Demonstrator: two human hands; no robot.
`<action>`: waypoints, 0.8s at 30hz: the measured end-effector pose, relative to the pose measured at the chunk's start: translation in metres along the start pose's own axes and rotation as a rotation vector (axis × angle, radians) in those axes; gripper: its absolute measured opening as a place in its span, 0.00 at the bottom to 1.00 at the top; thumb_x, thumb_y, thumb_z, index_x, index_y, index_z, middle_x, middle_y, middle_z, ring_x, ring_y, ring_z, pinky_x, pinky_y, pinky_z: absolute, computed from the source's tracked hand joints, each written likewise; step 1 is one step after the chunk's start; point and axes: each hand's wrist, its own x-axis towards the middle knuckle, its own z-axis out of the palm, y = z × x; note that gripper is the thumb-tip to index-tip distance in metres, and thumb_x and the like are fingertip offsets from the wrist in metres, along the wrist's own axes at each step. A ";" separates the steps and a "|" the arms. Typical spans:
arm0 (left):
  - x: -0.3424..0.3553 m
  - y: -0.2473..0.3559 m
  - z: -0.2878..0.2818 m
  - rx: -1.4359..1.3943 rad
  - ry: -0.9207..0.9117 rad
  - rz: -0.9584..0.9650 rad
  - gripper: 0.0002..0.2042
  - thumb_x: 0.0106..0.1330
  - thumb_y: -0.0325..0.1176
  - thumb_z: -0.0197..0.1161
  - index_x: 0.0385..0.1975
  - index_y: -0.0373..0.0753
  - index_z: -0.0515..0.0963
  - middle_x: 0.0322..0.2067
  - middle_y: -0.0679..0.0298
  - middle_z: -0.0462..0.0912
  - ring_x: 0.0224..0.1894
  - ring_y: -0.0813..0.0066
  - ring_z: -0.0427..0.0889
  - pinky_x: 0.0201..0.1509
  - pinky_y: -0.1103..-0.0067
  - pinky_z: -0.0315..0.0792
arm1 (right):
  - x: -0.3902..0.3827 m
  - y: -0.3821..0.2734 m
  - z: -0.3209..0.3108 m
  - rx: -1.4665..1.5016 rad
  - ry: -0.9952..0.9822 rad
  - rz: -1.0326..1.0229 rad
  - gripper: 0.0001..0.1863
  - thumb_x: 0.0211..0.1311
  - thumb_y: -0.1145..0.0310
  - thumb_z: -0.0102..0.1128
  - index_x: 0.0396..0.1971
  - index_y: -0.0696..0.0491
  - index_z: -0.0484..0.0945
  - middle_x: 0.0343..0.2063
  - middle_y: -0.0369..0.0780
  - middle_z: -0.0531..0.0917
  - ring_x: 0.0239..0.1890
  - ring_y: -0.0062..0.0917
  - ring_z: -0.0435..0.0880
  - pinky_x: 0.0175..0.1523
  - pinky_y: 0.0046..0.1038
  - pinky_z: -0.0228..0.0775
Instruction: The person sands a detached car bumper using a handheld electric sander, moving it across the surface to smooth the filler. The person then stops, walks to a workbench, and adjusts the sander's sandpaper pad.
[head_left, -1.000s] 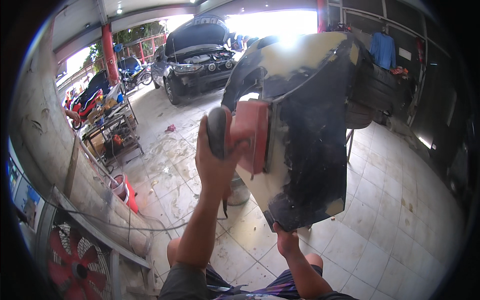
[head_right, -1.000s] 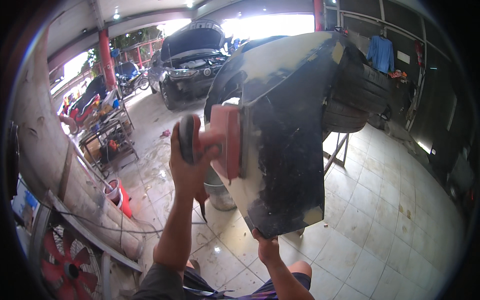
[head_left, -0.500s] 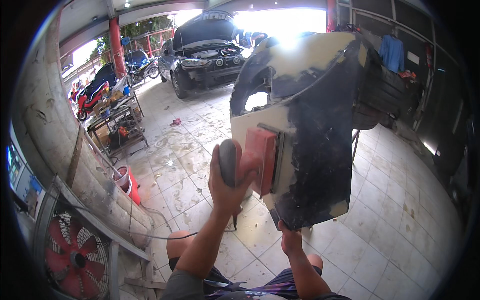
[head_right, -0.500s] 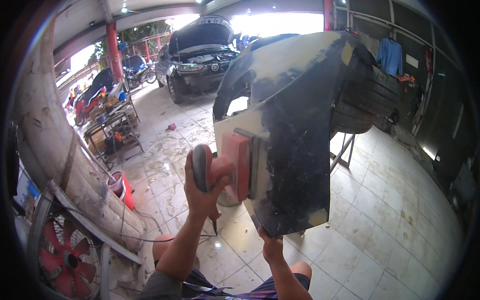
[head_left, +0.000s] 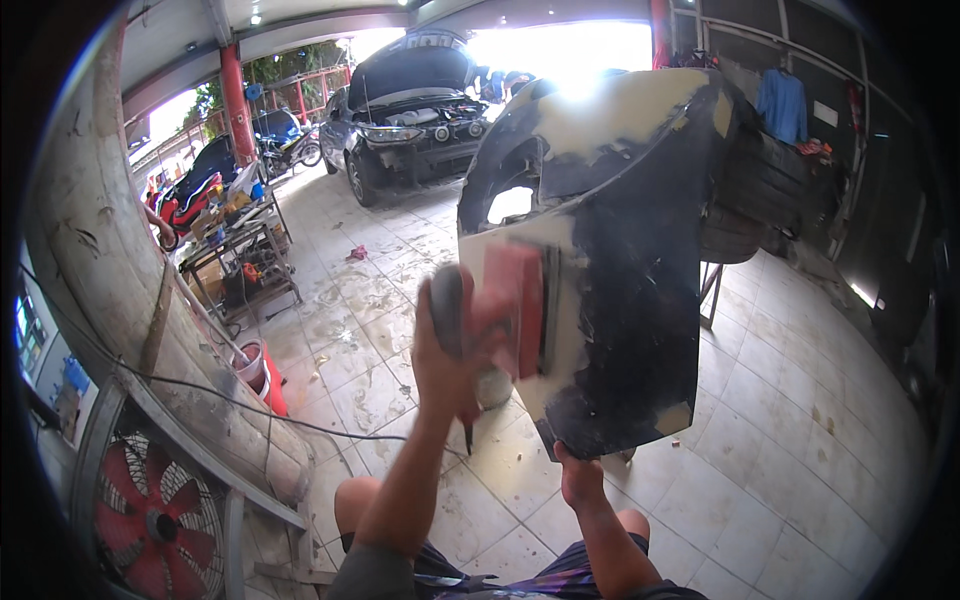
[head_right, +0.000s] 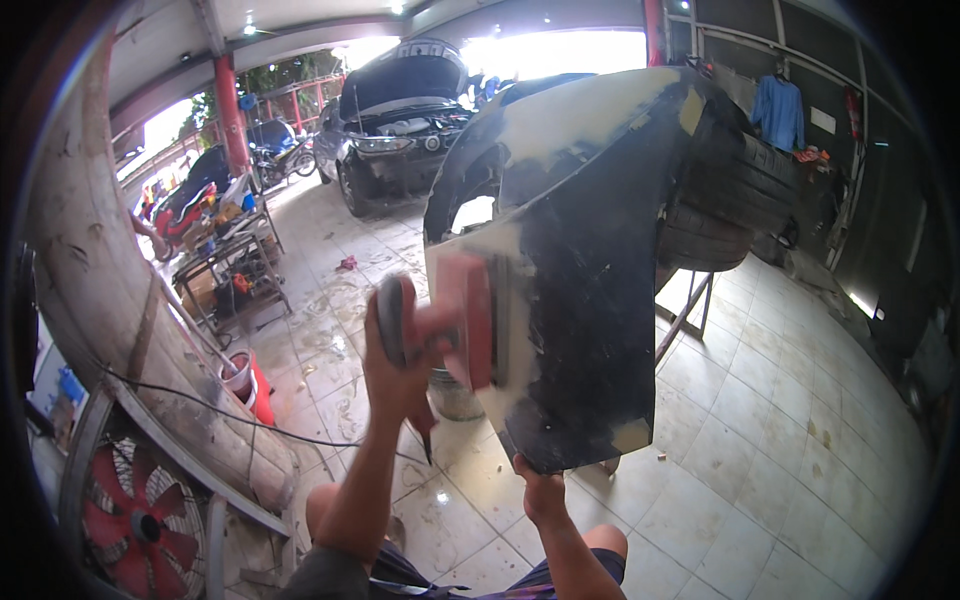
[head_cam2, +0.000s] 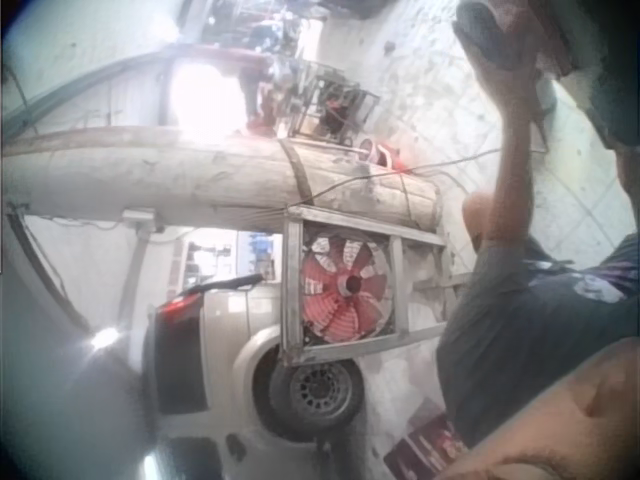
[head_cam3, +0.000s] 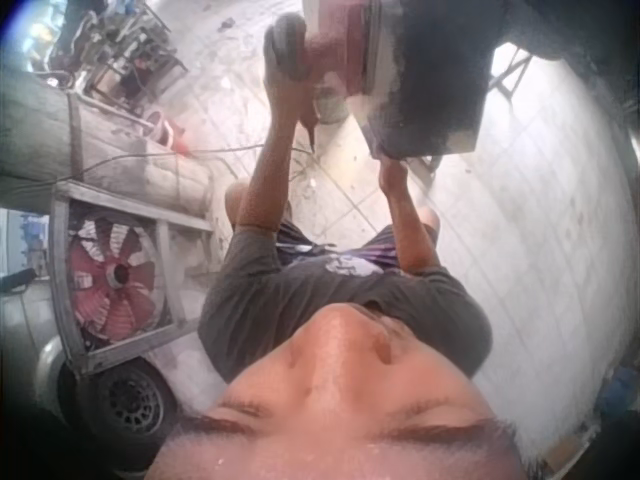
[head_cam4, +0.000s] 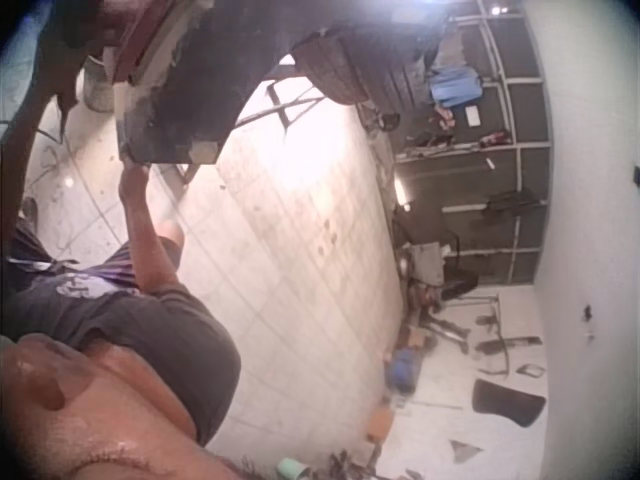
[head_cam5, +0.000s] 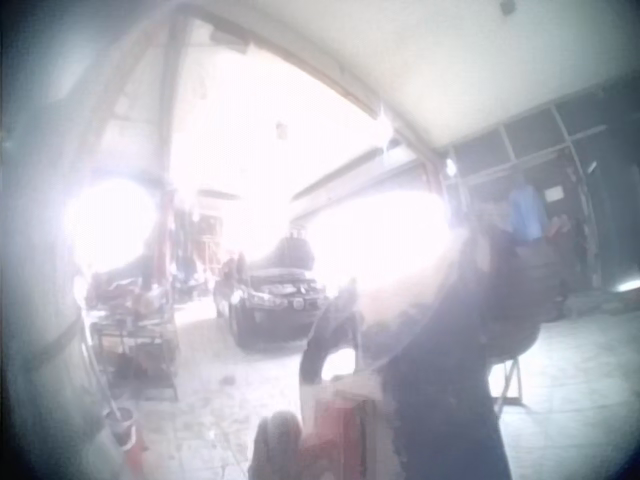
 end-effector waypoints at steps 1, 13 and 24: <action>-0.021 -0.006 0.001 0.047 0.024 0.045 0.58 0.52 0.40 0.87 0.80 0.37 0.53 0.64 0.46 0.79 0.64 0.51 0.82 0.66 0.62 0.76 | 0.004 0.004 -0.001 0.044 -0.005 -0.026 0.27 0.64 0.77 0.75 0.62 0.57 0.76 0.57 0.37 0.83 0.59 0.26 0.81 0.67 0.28 0.70; 0.040 0.029 0.015 0.034 0.069 0.132 0.54 0.54 0.41 0.86 0.79 0.38 0.58 0.63 0.48 0.80 0.63 0.54 0.83 0.65 0.65 0.77 | 0.008 0.016 -0.013 -0.125 -0.032 -0.089 0.26 0.64 0.75 0.76 0.61 0.59 0.78 0.58 0.39 0.83 0.61 0.26 0.80 0.70 0.29 0.67; -0.056 0.003 0.014 0.029 0.038 0.150 0.58 0.51 0.39 0.88 0.80 0.37 0.55 0.63 0.46 0.79 0.63 0.49 0.82 0.64 0.61 0.78 | 0.012 -0.002 -0.005 -0.032 -0.029 0.014 0.24 0.65 0.78 0.74 0.60 0.58 0.79 0.57 0.38 0.84 0.60 0.27 0.81 0.69 0.28 0.69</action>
